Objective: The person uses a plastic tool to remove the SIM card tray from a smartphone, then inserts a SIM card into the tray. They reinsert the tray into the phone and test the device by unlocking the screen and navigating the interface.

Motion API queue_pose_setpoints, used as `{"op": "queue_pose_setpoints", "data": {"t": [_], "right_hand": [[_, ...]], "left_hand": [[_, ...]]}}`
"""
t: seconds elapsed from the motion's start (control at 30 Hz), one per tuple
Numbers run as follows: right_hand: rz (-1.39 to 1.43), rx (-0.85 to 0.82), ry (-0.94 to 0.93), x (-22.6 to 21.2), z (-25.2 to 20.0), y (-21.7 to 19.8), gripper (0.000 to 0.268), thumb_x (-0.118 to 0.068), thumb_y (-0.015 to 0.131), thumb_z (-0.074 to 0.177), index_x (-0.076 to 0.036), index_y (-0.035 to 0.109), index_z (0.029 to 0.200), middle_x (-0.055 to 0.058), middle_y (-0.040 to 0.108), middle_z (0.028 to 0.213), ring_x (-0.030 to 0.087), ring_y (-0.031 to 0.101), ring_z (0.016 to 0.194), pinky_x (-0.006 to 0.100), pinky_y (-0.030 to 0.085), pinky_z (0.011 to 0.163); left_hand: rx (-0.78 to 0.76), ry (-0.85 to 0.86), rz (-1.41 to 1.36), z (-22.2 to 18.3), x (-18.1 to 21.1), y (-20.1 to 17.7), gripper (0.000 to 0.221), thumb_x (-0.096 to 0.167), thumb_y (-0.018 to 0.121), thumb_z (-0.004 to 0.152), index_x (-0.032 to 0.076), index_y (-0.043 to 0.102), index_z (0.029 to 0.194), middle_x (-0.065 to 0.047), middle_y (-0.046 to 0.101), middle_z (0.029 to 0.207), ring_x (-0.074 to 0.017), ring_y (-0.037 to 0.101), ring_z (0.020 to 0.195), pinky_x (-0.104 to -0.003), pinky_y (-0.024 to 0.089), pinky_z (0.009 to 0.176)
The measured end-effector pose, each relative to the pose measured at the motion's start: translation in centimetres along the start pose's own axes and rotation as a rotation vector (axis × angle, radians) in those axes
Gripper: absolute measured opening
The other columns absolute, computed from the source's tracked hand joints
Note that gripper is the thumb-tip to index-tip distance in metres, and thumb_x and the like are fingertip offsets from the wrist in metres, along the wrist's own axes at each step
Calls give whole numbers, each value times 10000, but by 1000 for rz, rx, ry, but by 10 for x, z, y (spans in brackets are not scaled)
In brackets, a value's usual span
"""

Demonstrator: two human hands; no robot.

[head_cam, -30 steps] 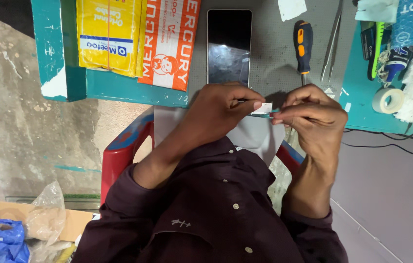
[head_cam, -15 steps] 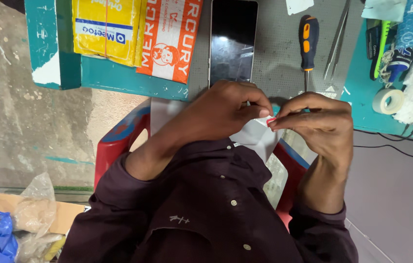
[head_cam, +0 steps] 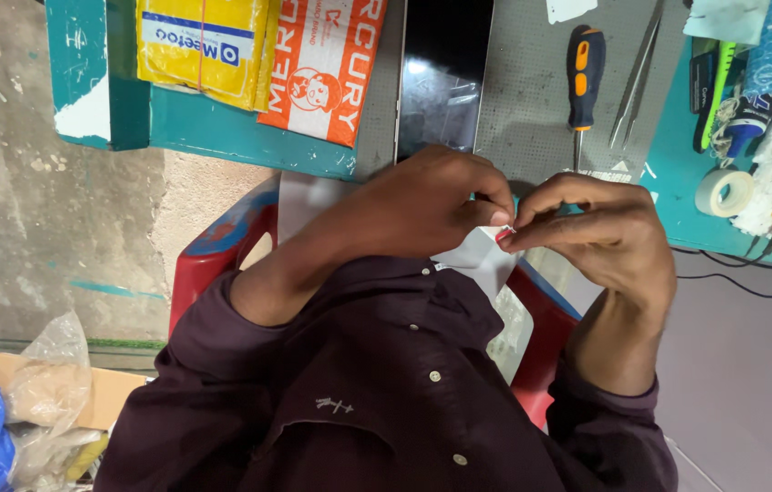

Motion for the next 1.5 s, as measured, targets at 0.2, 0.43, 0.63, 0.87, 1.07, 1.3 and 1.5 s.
{"op": "queue_pose_setpoints", "data": {"t": [0.2,0.43,0.63,0.87,1.07,1.3,1.5], "right_hand": [[11,-39,46,1,0,0,173,-1,791,813,-44,785,980,87,733,957,186,761,867,272,644,721],[-110,7,147,-4,-6,4,171,23,812,801,-27,785,962,85,754,948,182,745,843,258,597,697],[399,306,444,23,-27,10,216,113,750,897,56,634,1070,144,740,993,170,742,895,254,619,679],[658,570,410,31,-30,23,278,159,689,947,66,600,1194,153,716,987,205,752,918,282,635,688],[608,605,404,23,-27,26,323,155,699,942,64,588,1232,151,709,988,189,731,889,283,626,709],[706,675,359,30,-30,33,288,149,695,975,75,608,1240,164,719,1008,207,739,922,314,643,742],[786,700,351,33,-35,35,271,145,660,974,78,613,1233,199,744,1060,244,758,954,331,655,744]], "left_hand": [[-1,-56,46,0,-1,3,140,161,644,945,59,739,924,-103,751,914,-298,716,906,-421,541,867],[74,-4,113,-4,0,4,141,188,653,967,69,720,934,-86,732,931,-311,693,947,-441,518,888],[177,58,79,-9,6,-2,98,175,689,989,82,718,990,-74,726,940,-268,716,911,-384,551,810],[208,-207,-21,-10,-2,1,160,239,732,967,118,771,1065,-47,745,923,-140,645,645,-296,510,596],[269,-236,15,-10,-10,4,152,235,770,934,109,779,1017,-29,728,882,-82,611,580,-262,482,534],[298,-265,-61,-9,-16,6,184,210,816,892,74,761,1002,21,644,676,-13,503,531,-219,391,466],[306,-299,-149,-10,-19,7,166,214,763,965,64,751,1035,66,539,572,16,389,507,-212,286,448]]}}
Point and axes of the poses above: each hand's wrist, its own z-axis towards the middle knuckle, its own y-axis out of the palm, x = y × z, the point moved 6 cm from there along z, towards the middle knuckle
